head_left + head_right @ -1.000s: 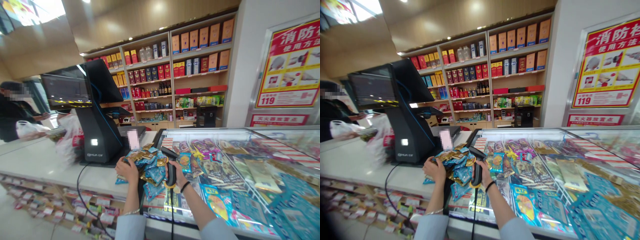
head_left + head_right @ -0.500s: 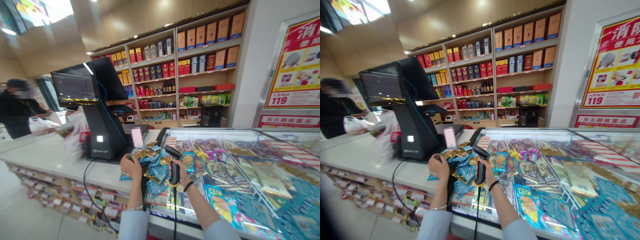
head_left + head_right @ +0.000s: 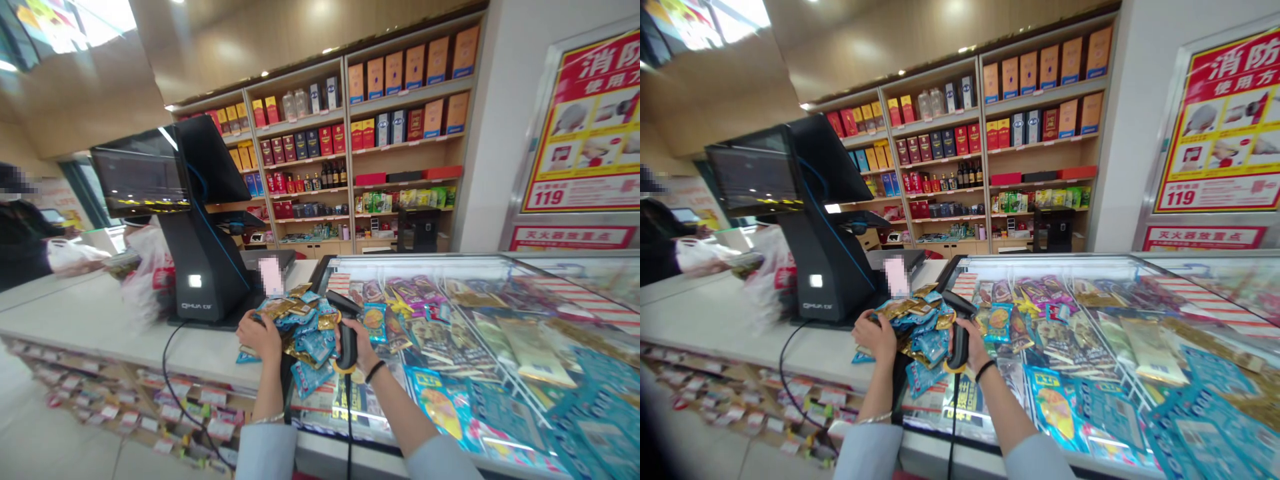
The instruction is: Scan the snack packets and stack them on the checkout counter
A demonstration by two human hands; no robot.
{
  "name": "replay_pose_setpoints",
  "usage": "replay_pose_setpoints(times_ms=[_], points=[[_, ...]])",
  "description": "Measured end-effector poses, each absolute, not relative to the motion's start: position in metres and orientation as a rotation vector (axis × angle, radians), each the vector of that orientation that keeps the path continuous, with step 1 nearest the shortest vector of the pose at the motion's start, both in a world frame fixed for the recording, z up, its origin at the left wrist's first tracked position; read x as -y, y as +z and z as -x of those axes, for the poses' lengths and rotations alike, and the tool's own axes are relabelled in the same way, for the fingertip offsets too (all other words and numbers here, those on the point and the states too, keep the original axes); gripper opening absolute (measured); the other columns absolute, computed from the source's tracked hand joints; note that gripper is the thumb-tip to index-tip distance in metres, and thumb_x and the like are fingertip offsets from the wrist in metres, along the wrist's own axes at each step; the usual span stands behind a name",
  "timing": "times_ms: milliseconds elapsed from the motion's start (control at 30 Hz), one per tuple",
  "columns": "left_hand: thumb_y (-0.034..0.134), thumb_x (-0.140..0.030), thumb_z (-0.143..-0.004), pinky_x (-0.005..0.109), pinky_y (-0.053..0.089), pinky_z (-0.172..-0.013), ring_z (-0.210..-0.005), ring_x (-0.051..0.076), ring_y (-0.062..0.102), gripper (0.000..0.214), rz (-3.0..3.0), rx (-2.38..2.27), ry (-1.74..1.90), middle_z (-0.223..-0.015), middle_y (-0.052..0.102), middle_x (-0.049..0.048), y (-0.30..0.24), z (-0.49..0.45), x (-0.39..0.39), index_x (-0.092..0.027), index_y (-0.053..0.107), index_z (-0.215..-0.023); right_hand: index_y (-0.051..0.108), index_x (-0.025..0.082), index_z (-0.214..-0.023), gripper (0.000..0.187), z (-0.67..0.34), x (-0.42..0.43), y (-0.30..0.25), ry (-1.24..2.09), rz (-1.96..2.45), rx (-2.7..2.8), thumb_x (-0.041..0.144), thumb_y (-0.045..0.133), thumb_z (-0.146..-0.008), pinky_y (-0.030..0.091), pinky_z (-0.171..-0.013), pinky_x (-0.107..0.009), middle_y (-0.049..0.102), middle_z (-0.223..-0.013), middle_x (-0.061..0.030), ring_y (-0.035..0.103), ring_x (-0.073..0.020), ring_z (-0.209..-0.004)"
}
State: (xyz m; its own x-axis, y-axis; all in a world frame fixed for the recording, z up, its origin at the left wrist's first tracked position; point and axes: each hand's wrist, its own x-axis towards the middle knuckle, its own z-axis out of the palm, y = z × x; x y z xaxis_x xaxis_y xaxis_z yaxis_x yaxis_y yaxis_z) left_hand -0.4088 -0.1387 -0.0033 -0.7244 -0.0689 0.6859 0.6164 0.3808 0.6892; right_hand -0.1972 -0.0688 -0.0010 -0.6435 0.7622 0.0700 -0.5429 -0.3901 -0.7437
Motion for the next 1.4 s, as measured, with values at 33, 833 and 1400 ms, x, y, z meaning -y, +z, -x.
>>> replay_pose_setpoints(times_ms=[33,833,1400], points=[[0.046,-0.029,-0.087,0.044,0.035,-0.091,-0.103,0.028,0.046,0.026,0.471,2.005,-1.381,-0.105,0.056,0.0128,-0.0035,0.4090,0.1386,-0.013,0.056,-0.106,0.054,0.019,-0.071,0.030,0.1972,0.0688,-0.0007,2.080,0.359,0.962,0.044,0.069,-0.064,0.038,-0.033,-0.022,0.060,-0.053,0.0018,0.051,-0.0118,-0.034],[0.044,-0.026,-0.090,0.043,0.036,-0.092,-0.105,0.028,0.048,0.027,0.488,2.049,-1.372,-0.108,0.057,0.0143,-0.0040,0.4036,0.1406,-0.011,0.053,-0.110,0.058,0.020,-0.074,0.030,0.1965,0.0719,-0.0009,2.131,0.338,1.002,0.045,0.071,-0.063,0.041,-0.033,-0.025,0.056,-0.051,0.0035,0.048,-0.0125,-0.034],[0.044,-0.025,-0.089,0.044,0.036,-0.091,-0.105,0.028,0.048,0.027,0.477,2.036,-1.399,-0.108,0.056,0.0146,-0.0053,0.4027,0.1402,-0.012,0.054,-0.111,0.054,0.021,-0.063,0.033,0.1961,0.0688,-0.0052,2.155,0.343,1.113,0.051,0.067,-0.067,0.042,-0.035,-0.027,0.051,-0.043,0.0013,0.048,-0.0146,-0.034]])
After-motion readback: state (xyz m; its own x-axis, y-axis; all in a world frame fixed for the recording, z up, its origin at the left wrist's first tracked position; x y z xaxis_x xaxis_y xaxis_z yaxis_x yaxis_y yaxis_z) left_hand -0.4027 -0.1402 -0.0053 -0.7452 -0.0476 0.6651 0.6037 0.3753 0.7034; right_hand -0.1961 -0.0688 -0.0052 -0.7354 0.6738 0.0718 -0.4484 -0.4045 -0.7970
